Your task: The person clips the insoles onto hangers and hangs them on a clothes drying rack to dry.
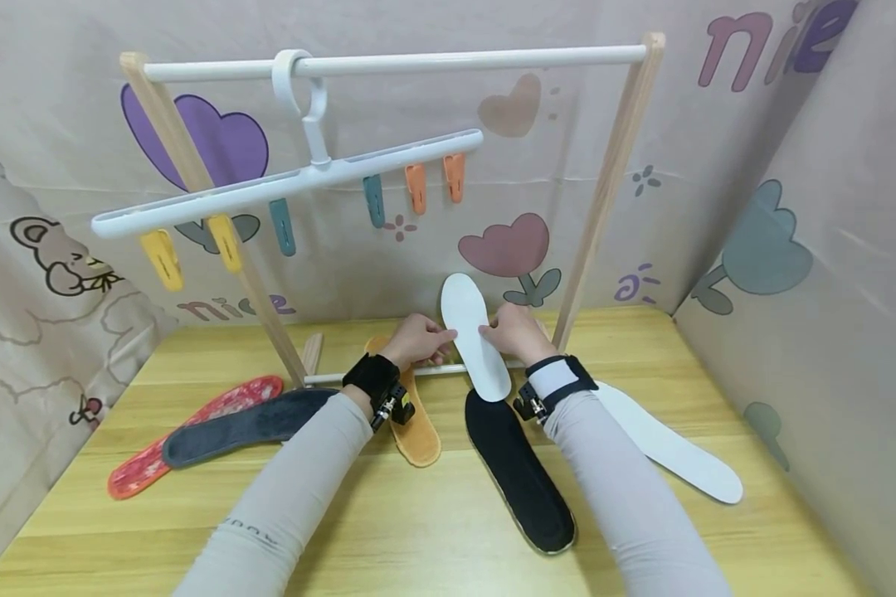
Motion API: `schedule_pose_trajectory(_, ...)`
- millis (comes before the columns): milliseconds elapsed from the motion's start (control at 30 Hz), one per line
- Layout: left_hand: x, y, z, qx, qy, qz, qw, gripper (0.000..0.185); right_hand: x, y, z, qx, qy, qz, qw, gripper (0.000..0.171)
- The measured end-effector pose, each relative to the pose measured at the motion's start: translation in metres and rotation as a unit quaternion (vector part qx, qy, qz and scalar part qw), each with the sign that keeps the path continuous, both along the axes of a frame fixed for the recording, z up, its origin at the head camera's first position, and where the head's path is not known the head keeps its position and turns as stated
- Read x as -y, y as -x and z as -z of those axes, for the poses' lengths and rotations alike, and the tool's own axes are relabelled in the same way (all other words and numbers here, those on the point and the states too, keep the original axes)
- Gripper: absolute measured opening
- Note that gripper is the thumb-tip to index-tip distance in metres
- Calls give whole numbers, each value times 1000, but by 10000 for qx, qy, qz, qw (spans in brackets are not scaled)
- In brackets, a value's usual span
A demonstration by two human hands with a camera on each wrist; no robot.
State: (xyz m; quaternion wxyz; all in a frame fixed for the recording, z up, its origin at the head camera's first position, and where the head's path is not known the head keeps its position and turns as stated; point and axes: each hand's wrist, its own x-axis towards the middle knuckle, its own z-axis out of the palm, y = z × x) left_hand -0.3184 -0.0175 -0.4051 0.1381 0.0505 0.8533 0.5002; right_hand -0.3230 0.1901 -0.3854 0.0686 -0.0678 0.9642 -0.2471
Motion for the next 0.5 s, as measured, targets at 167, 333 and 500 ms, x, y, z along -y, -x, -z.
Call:
schedule_pose_trajectory(167,-3,1,2,91,-161,-40,9998,31,0,-1,0,-74,-44,-68,9999,37)
schedule_pose_trajectory(333,-6,1,4,135,-199,-4,9997,28,2,-3,0,-115,-112,-17,9999,36)
schedule_pose_trajectory(500,-9,1,5,151,-145,22,9998,26,4,-4,2,-178,-151,32,9997,34)
